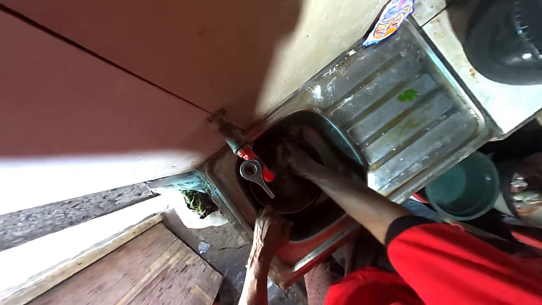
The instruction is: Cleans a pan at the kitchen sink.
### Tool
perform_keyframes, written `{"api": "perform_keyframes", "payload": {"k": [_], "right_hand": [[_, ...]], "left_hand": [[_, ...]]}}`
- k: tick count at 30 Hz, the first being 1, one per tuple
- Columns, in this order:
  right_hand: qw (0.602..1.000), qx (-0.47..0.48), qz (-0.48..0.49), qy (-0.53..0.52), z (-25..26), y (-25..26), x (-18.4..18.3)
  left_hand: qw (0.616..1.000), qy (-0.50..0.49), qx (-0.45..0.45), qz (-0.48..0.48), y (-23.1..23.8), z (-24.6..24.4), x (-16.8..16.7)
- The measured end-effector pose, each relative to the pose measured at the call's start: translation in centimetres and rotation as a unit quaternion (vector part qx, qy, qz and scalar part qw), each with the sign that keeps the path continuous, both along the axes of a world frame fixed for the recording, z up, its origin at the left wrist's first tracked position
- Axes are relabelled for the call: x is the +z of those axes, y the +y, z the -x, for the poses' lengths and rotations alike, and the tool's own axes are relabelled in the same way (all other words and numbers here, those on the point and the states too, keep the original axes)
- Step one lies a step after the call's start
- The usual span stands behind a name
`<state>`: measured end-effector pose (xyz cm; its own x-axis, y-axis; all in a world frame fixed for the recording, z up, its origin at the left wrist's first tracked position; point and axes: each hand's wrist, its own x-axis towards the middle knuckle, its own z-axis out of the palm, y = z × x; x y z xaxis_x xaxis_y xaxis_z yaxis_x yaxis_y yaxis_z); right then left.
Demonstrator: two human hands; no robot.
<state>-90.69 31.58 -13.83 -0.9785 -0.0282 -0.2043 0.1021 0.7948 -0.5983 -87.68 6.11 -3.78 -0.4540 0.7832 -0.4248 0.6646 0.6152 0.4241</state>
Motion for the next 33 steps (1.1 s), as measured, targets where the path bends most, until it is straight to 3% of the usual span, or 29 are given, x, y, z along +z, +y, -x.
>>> {"api": "perform_keyframes", "payload": {"k": [2, 4, 6, 8, 12, 15, 17, 20, 23, 25, 27, 29, 31, 33], "right_hand": [[0.996, -0.004, 0.080, 0.030, 0.9, -4.2, -0.5], [0.986, 0.054, 0.146, -0.066, -0.7, -7.5, 1.7], [0.959, 0.105, 0.198, -0.172, -3.3, -7.0, 3.6], [0.955, 0.130, 0.178, -0.198, -5.2, -3.6, 3.8], [0.998, 0.046, 0.007, -0.046, -3.3, 2.5, 0.8], [0.997, -0.066, -0.006, 0.045, 1.2, -0.6, -0.9], [0.995, -0.077, 0.067, 0.016, 2.6, -5.3, 0.5], [0.986, 0.041, 0.144, -0.080, 0.3, -9.6, 4.0], [0.958, 0.122, 0.181, -0.189, -4.0, -5.9, 5.3], [0.955, 0.129, 0.111, -0.244, -4.3, -1.2, 6.4], [0.977, 0.097, -0.026, -0.186, -2.9, 2.2, 5.4], [0.994, 0.026, -0.102, -0.035, -0.4, 2.9, 2.7], [0.997, -0.062, -0.046, 0.019, 2.5, 0.1, 2.8], [0.996, -0.068, 0.060, -0.018, 2.5, -4.3, 3.6]], "left_hand": [[1.000, -0.010, 0.001, 0.006, 0.0, 0.1, 0.0], [1.000, -0.019, 0.003, 0.015, -0.2, 0.1, 0.0], [1.000, -0.024, 0.004, 0.014, -0.1, 0.0, -0.1], [0.999, -0.032, 0.006, 0.021, -0.1, 0.1, 0.1], [1.000, -0.024, 0.007, 0.013, -0.3, 0.0, 0.0], [0.999, -0.025, 0.015, 0.012, -0.3, 0.0, 0.0], [0.999, -0.037, 0.023, 0.015, -0.1, 0.0, 0.2], [0.998, -0.048, 0.049, 0.013, -0.1, 0.0, 0.7], [0.995, -0.075, 0.060, 0.014, 0.2, 0.2, 1.1], [0.996, -0.073, 0.053, 0.018, 0.2, 0.4, 0.9], [0.997, -0.063, 0.054, 0.007, -0.1, 0.1, 0.8], [0.997, -0.062, 0.054, -0.012, -0.2, 0.3, 0.8], [0.997, -0.066, 0.049, -0.005, -0.2, 0.3, 0.6], [0.997, -0.065, 0.046, 0.003, -0.2, 0.1, 0.4]]}}
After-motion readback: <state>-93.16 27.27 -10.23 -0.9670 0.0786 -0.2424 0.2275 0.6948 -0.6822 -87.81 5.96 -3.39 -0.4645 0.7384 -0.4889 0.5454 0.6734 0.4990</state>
